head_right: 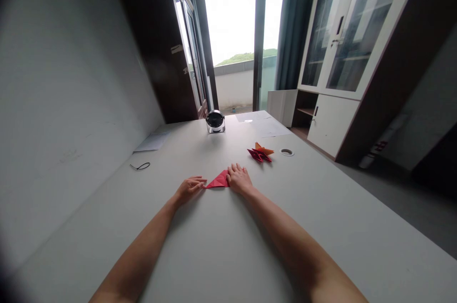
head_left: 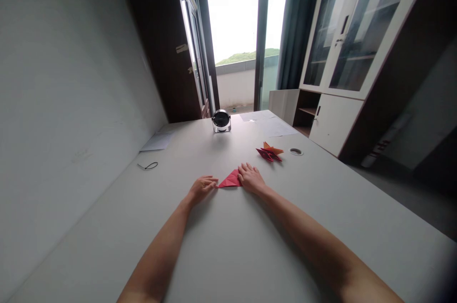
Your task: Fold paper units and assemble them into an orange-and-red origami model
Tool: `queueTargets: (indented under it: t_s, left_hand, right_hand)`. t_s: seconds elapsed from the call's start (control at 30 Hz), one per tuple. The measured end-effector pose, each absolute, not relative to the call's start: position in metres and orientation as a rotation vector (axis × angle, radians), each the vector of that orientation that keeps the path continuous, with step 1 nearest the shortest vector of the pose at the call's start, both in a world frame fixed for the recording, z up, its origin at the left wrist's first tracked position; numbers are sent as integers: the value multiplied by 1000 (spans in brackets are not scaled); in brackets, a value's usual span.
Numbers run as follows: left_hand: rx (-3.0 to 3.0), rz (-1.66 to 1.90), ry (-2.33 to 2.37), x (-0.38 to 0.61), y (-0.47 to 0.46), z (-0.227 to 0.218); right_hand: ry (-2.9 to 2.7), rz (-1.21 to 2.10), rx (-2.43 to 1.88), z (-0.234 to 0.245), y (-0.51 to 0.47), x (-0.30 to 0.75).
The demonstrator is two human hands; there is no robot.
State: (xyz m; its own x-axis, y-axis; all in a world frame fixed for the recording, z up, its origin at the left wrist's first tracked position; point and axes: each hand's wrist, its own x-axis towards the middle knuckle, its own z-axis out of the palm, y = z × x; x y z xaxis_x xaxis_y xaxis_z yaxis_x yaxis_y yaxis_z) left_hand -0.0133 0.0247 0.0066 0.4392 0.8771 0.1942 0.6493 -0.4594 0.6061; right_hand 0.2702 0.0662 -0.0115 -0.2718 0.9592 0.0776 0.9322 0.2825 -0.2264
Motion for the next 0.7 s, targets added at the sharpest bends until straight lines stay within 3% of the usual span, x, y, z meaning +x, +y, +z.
queueTargets:
  t_s: [0.33, 0.57, 0.7]
  left_hand:
    - [2348, 844, 1372, 20, 3, 22]
    - [2554, 438, 1210, 29, -1, 18]
    - [2541, 351, 1209, 26, 3, 16]
  right_hand:
    - [-2386, 246, -1604, -5, 62, 273]
    - [-2432, 253, -1442, -4, 58, 267]
    - [-2291, 162, -1579, -3, 60, 269]
